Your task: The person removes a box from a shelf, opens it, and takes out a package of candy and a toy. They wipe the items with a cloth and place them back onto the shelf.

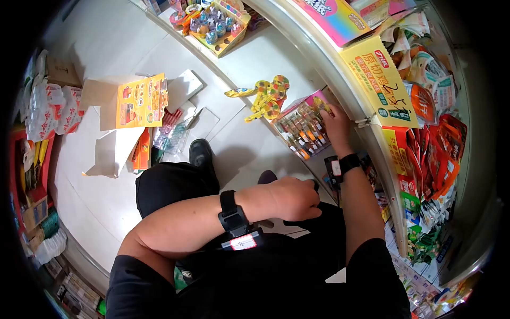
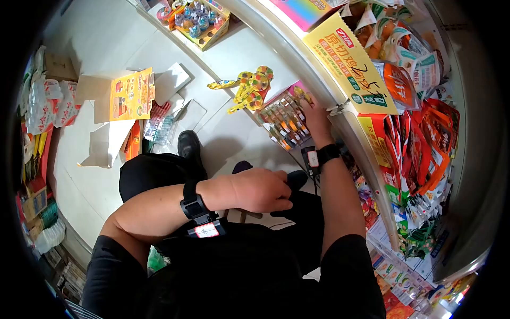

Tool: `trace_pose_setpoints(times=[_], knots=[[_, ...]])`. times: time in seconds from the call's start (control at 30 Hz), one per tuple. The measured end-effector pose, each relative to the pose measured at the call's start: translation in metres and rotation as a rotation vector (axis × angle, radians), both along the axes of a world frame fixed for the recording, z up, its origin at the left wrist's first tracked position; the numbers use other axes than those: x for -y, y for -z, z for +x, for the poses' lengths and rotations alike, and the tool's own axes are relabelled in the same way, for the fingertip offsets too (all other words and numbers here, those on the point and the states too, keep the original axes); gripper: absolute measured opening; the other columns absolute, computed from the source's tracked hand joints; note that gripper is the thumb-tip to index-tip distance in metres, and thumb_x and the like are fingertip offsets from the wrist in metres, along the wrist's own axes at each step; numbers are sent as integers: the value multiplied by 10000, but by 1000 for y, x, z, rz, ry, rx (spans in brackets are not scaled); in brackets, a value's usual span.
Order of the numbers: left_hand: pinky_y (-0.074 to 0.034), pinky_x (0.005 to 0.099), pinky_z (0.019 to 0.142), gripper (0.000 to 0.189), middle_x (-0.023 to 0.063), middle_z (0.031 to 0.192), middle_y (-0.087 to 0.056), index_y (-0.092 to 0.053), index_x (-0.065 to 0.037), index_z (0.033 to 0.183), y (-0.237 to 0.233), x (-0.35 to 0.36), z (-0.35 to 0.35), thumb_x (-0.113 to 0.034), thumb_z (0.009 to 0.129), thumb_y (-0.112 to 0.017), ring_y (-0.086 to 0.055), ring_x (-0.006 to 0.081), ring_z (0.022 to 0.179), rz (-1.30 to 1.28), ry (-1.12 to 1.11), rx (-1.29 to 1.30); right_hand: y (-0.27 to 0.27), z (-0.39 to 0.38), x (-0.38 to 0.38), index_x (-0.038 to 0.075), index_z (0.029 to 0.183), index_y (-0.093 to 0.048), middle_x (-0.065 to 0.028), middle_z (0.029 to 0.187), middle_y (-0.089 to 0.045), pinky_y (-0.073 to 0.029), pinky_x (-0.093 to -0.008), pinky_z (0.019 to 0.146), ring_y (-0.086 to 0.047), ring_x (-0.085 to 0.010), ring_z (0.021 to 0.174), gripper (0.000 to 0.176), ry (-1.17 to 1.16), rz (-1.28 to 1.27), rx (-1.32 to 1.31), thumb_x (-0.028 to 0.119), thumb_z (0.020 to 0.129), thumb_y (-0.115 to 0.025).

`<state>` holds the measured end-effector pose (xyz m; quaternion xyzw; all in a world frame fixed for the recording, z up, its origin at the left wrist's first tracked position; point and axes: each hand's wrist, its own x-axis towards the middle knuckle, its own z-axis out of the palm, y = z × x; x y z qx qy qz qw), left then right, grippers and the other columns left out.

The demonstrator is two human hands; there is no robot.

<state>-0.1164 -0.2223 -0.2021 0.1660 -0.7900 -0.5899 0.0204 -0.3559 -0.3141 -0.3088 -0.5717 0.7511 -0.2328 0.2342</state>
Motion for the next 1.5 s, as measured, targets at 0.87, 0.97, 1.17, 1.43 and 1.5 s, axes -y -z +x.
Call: trace_pose_setpoints(times=[0.87,0.97,1.17,1.43,1.5], knots=[[-502,428,842,355,164,1077,-599,-709,-80,965,-1,-9,5,-370,938,-507,-632,357,919,-117,87,118,33,-9,3,47,923,-664,-172,960,-686,-496,-473,867,-639,-358,958,160,-421,202,-886,118,836,-550],[-516,444,827,399,193,1154,-591,-722,-32,980,-3,-7,4,-362,935,-501,-642,361,950,-101,136,127,42,-12,1,49,1016,-663,-182,968,-680,-495,-483,875,-632,-365,985,224,-256,279,-800,163,865,-542],[-520,446,825,403,201,1134,-604,-719,-23,995,-6,-9,8,-359,930,-507,-647,369,953,-127,136,122,36,-6,-3,107,1170,-638,-198,1031,-673,-501,-493,871,-626,-380,1014,316,-228,221,-758,206,908,-490],[-522,448,839,410,209,1133,-613,-715,-29,1035,-11,-9,10,-374,933,-518,-647,372,980,-136,166,136,35,7,1,88,1098,-649,-209,1047,-666,-490,-514,861,-624,-394,1015,289,-82,346,-674,178,906,-452],[-523,449,838,409,209,1133,-613,-716,-30,1031,-12,-9,11,-375,932,-521,-647,371,981,-146,169,137,30,8,-1,83,1081,-649,-209,1047,-664,-486,-522,855,-619,-398,1019,283,-96,321,-657,170,901,-449]])
